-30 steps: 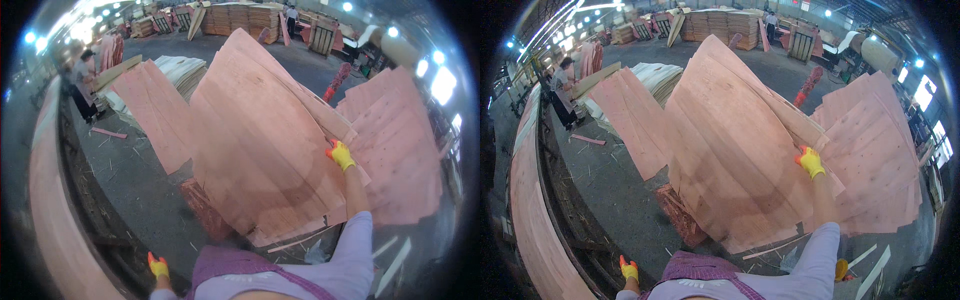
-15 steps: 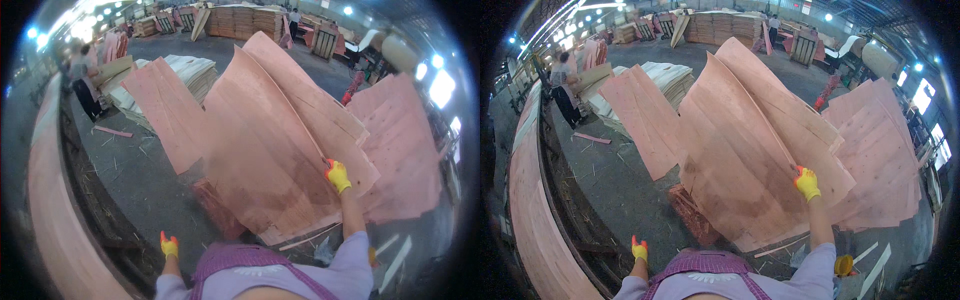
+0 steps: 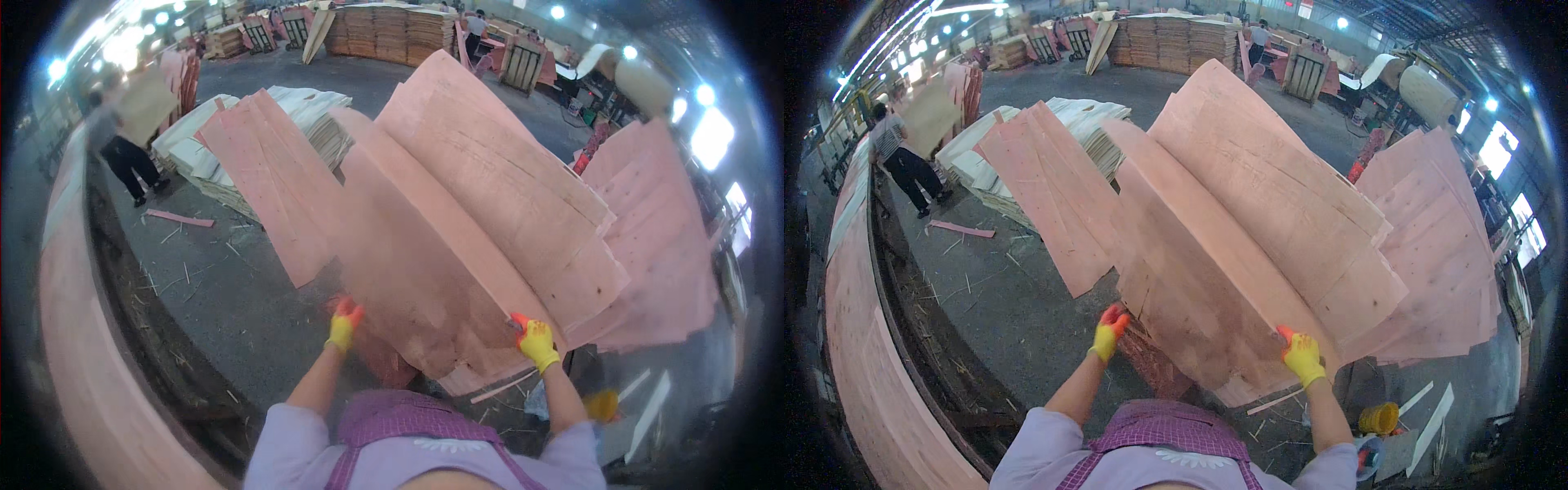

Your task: The person repeatedly takes wood veneer sheets from a stack and lays them across a long wooden board on a conveyor.

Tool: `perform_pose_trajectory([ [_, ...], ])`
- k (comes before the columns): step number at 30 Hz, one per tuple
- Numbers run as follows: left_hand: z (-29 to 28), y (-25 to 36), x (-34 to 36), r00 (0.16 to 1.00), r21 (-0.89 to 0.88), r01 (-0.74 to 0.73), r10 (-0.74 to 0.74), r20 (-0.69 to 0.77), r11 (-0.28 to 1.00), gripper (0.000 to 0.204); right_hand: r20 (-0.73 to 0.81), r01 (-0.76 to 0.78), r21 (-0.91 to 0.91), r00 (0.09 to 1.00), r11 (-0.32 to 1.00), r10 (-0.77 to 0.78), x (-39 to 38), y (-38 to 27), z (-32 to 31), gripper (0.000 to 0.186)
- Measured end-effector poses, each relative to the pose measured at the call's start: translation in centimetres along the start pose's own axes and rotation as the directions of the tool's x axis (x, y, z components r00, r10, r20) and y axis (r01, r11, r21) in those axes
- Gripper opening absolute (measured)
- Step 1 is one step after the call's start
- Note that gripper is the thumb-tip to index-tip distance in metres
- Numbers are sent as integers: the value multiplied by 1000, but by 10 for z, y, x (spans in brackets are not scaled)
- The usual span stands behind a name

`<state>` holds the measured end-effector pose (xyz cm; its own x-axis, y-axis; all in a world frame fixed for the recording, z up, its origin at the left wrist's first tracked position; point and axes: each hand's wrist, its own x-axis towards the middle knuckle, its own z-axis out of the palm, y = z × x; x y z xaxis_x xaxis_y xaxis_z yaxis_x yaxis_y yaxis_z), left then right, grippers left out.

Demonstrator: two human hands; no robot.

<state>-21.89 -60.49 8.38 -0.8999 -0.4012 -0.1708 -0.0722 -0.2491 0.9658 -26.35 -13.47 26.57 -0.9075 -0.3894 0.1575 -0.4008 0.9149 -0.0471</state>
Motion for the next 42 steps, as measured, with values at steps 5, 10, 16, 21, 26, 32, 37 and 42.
perform_pose_trajectory([
  [5,109,62,46,887,-285,366,-240,395,886,66,100,65,31,993,997,-67,-11,-35,1,34],
  [10,154,23,100,904,-289,75,57,423,954,53,277,-16,54,961,998,0,-24,-69,3,39],
  [16,90,-100,147,929,-312,-41,152,339,949,35,353,-16,113,935,994,-25,-46,-90,15,51],
  [21,75,-110,91,870,37,-78,50,491,996,26,419,-10,91,907,996,-29,-69,-81,9,54],
  [26,71,-122,34,875,-274,435,-332,352,858,28,492,-19,126,870,992,-46,-92,-63,14,58],
  [32,70,-93,-23,796,-444,601,-451,403,664,34,482,32,109,872,993,-81,-107,-60,-4,58],
  [37,76,-70,-63,971,-215,108,-56,232,971,34,418,52,227,897,973,-145,-104,-52,-12,52],
  [42,104,-5,-87,877,-558,458,-456,154,692,35,308,154,302,918,941,-249,-107,-28,-27,49],
])
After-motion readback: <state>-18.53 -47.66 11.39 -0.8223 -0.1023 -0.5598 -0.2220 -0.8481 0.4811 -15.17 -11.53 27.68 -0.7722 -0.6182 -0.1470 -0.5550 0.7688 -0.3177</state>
